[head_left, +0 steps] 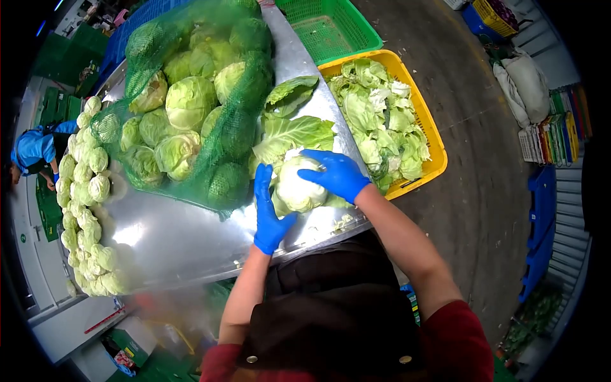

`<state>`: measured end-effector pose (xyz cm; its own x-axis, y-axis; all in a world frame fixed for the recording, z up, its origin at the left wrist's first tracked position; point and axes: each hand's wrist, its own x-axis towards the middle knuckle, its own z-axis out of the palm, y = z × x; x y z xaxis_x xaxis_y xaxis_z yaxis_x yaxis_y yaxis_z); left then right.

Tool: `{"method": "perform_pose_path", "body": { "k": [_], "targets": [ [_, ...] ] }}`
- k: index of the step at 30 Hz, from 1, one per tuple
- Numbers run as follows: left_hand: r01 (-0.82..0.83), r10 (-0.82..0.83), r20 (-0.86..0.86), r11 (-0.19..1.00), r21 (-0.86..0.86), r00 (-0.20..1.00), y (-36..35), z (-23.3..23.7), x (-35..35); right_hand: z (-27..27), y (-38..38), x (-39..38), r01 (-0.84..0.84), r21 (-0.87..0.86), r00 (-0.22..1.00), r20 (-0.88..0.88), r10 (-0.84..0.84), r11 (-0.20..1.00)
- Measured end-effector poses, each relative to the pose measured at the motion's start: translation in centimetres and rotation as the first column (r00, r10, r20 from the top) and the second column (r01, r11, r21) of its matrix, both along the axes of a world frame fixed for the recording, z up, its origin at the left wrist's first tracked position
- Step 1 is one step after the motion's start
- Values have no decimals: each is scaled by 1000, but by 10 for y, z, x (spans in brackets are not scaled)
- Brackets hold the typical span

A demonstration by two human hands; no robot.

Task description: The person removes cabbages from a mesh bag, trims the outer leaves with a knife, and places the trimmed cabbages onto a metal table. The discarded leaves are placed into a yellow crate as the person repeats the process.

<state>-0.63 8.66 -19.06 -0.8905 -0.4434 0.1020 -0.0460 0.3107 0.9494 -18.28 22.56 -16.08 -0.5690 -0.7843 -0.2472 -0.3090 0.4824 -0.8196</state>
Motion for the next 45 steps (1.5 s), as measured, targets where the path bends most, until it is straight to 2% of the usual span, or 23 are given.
{"method": "perform_pose_path", "body": {
  "k": [1, 2, 3, 4, 6, 7, 11, 12, 14, 18, 21, 22, 24, 25, 27, 34, 35, 36, 38, 40, 41, 44, 45],
  "targets": [
    [-25, 26, -8, 994, 103, 1000, 9, 9, -8, -8, 4, -3, 64, 21, 997, 50, -65, 998],
    [-59, 29, 69, 872, 485, 997, 27, 22, -13, -16, 11, -3, 124, 52, 986, 102, -129, 991],
    [-86, 69, 96, 979, 184, 993, 37, 9, -23, -19, 16, -4, 180, 85, 970, 151, -191, 980],
    [-99, 115, 110, 985, -140, 987, 41, 5, -35, -16, 18, -5, 202, 116, 973, 90, -213, 972],
    [-81, 117, 190, 979, -187, 975, 41, 13, -51, -8, 23, -9, 266, 169, 964, -36, -264, 949],
    [-60, 107, 231, 978, -201, 967, 41, 18, -57, -11, 28, -8, 291, 78, 886, -399, -237, 954],
    [-61, 125, 238, 964, -259, 963, 44, 12, -64, -1, 41, 10, 207, 146, 668, -744, -31, 967],
    [-74, 134, 224, 964, -257, 965, 44, 12, -66, 4, 44, 16, 173, 257, 756, -653, 39, 951],
    [-47, 115, 222, 956, -291, 968, 43, 13, -68, -6, 48, 25, 175, 22, 807, -576, -131, 984],
    [-4, 87, 249, 949, -316, 965, 43, 11, -67, -4, 35, 18, 162, 195, 932, -352, -85, 967],
    [-46, 122, 269, 961, -272, 955, 41, 10, -71, 0, 16, -1, 211, 222, 977, -85, -197, 952],
    [-37, 105, 247, 964, -262, 963, 37, 11, -72, 0, 14, -6, 174, 211, 980, -132, -149, 962],
    [-46, 118, 279, 967, -251, 953, 34, 9, -72, -1, 13, -19, 0, 202, 904, -418, 87, 979],
    [-58, 129, 288, 968, -244, 949, 34, 9, -70, -1, 12, -24, -34, 208, 887, -445, 126, 978],
    [-81, 149, 299, 970, -229, 943, 34, 9, -69, 5, 6, -30, -7, 218, 956, -285, 70, 976],
    [-129, 187, 299, 971, -203, 936, 33, 11, -62, -18, -2, -36, -44, 135, 942, -324, 86, 990],
    [-62, 137, 205, 940, -335, 969, 36, 2, -53, -11, -1, -50, -6, 225, 955, -289, 72, 974],
    [-55, 124, 194, 944, -326, 973, 42, 5, -46, -8, 3, -54, 51, 302, 985, -174, 3, 952],
    [-59, 107, 168, 961, -272, 980, 41, 4, -42, -10, 9, -45, -44, 236, 971, -220, 97, 971],
    [-41, 74, 115, 963, -266, 991, 37, 0, -36, -26, 18, -21, -27, 51, 907, -419, 46, 998],
    [-31, 56, 87, 962, -272, 995, 33, -2, -32, -10, 19, -6, 108, 146, 930, -364, -48, 983],
    [-13, 25, 53, 975, -224, 998, 31, -12, 0, -38, 39, -19, 224, 188, 972, -119, -204, 956],
    [-23, 27, 42, 995, -96, 999, 30, -19, 13, -60, 54, -23, 272, 285, 961, -131, -244, 919]
  ]
}}
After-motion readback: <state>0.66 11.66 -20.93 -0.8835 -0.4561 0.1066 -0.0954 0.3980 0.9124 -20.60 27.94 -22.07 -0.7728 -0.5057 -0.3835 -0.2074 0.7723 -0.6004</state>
